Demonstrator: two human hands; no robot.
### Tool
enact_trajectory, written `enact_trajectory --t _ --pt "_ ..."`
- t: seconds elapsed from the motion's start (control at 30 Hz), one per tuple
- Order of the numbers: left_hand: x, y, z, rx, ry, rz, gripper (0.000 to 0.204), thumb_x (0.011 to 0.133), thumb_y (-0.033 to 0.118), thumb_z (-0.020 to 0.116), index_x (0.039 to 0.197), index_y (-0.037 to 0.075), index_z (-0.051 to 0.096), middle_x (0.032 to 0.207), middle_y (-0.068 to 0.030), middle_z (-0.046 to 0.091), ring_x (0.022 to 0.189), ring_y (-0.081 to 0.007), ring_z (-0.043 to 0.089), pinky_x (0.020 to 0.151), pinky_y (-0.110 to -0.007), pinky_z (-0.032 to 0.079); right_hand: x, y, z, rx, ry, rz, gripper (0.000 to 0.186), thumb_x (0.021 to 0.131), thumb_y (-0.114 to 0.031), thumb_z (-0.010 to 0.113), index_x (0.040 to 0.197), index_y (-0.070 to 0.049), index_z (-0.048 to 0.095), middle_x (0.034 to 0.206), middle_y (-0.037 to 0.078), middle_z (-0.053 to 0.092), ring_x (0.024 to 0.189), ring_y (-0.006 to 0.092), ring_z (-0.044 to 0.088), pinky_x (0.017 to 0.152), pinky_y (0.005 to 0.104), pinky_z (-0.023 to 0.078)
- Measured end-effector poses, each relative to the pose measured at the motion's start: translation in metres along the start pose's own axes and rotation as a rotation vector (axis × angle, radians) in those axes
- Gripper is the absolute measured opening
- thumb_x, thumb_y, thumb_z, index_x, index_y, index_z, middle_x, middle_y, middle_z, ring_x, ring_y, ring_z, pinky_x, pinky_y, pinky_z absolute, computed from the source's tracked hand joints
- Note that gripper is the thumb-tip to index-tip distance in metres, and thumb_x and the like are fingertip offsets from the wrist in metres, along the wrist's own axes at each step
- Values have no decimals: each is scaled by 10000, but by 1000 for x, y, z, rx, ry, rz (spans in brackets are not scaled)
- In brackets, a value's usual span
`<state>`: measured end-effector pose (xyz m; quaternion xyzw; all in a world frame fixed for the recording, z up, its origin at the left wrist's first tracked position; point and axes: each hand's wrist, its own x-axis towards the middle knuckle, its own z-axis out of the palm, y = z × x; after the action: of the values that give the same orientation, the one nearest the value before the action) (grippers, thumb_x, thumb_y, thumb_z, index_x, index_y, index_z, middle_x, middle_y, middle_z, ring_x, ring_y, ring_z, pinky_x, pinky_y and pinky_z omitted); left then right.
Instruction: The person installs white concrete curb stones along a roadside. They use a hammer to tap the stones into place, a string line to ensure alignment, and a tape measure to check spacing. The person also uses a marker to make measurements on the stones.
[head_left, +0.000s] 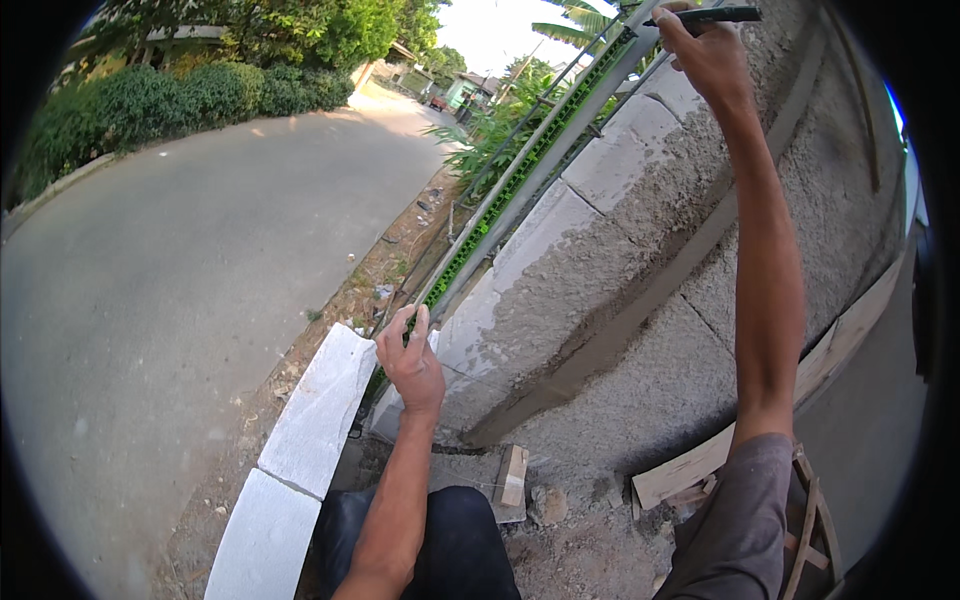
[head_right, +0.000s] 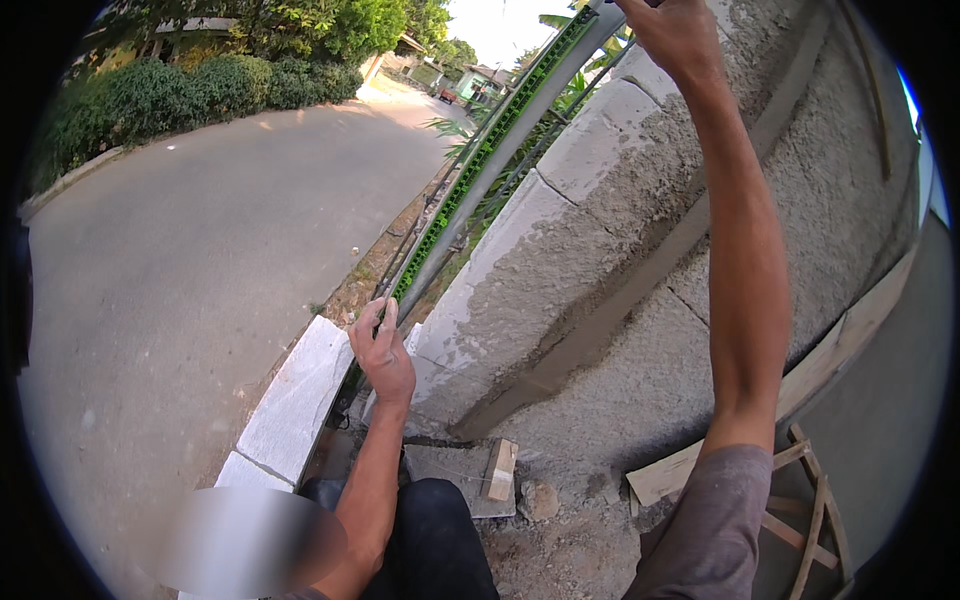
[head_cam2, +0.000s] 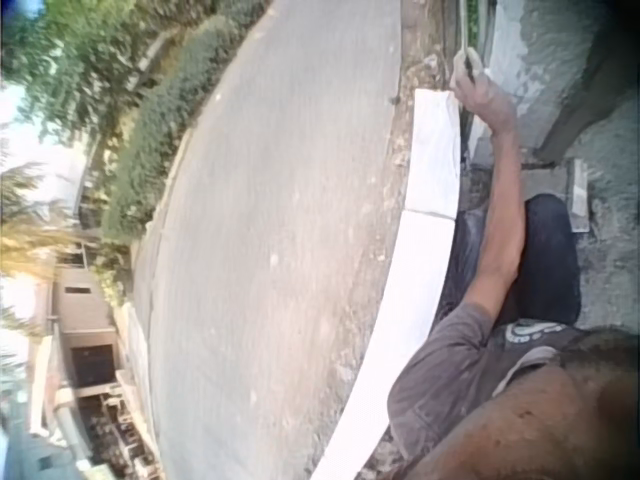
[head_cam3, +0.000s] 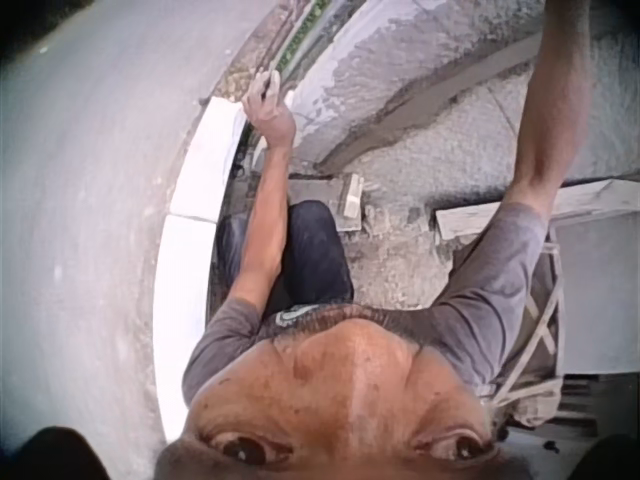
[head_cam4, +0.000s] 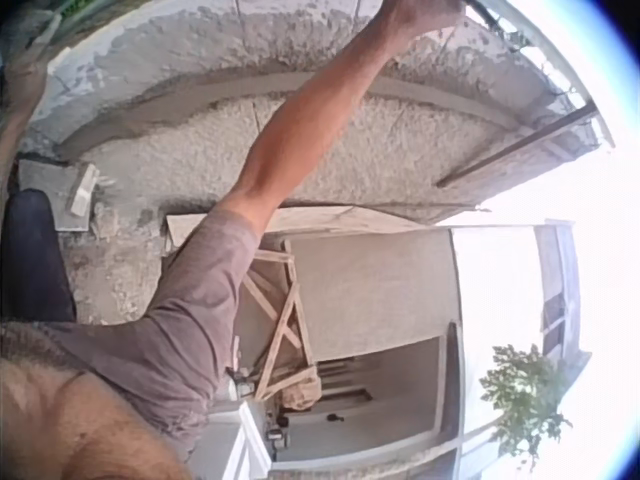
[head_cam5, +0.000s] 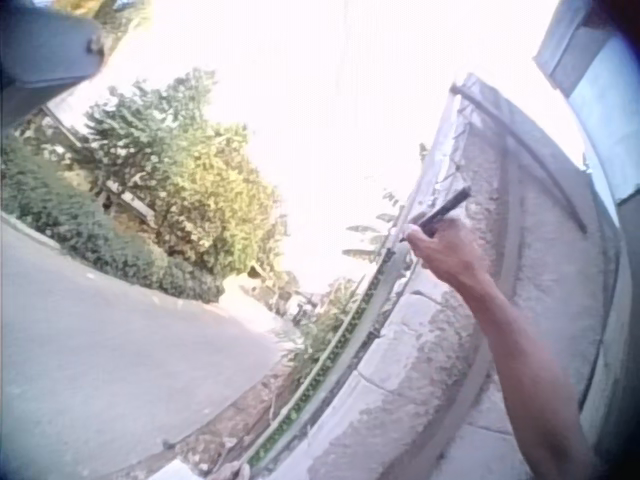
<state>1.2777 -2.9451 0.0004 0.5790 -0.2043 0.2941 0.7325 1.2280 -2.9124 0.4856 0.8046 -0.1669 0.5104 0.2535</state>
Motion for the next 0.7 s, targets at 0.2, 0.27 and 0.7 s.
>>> enact_trajectory --t 0.2,0.27,0.7 --pt "-1 1 1 -11 -16 21 494 809 -123 625 1232 120 701 1220 -100 619 1098 -291 554 910 -396 447 24 46 30 264 -42 -153 284 886 -249 616 926 8 728 714 54 678 690 142 649 628 331 519" --pt "-1 1 1 -16 -8 2 480 797 -112 644 1204 130 720 1203 -81 628 1089 -275 558 934 -408 439 20 42 31 299 -38 -154 261 891 -231 609 892 8 713 704 33 654 680 125 628 619 324 511" --pt "1 -2 -1 -15 -18 49 502 816 -136 592 1248 101 688 1230 -116 615 1078 -304 549 890 -389 449 23 39 31 386 -97 -191 180 897 -166 610 874 -2 681 684 6 615 618 93 573 570 280 476"
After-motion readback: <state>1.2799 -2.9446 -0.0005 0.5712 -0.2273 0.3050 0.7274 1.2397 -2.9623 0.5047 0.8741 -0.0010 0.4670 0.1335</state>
